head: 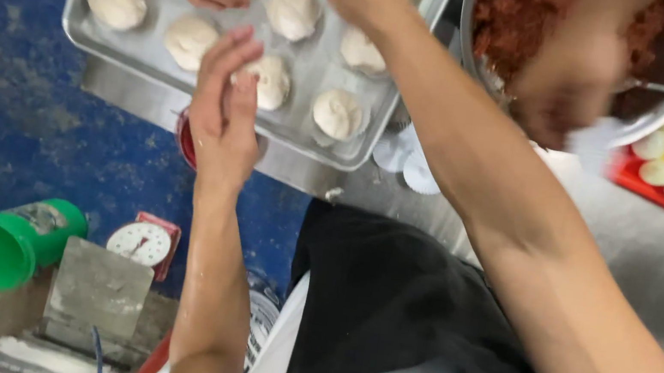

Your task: Filling dough wrappers with meat and egg and folding them into buns.

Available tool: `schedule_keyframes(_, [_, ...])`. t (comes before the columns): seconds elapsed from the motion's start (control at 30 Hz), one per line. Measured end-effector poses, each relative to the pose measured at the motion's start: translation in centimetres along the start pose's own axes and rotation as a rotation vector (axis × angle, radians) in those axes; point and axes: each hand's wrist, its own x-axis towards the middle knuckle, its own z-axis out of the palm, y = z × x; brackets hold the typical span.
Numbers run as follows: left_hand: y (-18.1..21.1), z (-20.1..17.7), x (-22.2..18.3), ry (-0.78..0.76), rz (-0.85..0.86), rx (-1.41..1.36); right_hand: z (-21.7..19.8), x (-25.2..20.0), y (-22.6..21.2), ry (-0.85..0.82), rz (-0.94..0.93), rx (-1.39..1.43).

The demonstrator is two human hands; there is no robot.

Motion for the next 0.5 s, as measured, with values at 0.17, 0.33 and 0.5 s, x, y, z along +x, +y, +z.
schedule_keyframes(0.17, [0.6,0.9,1.1,-0.06,-0.065,0.073,-7.9,-8.6,-3.2,0.237,-0.202,0.2])
schedule_keyframes(0.33, [1.6,5.2,4.8,-0.224,-0.052,-0.143,-12.2,-23.0,-3.6,0.005,0.327,0.375])
schedule_keyframes(0.5, [4.1,10.3,6.4,-0.419,0.091,-0.169,-11.1,-37.5,1.2,0.131,0.642,0.565])
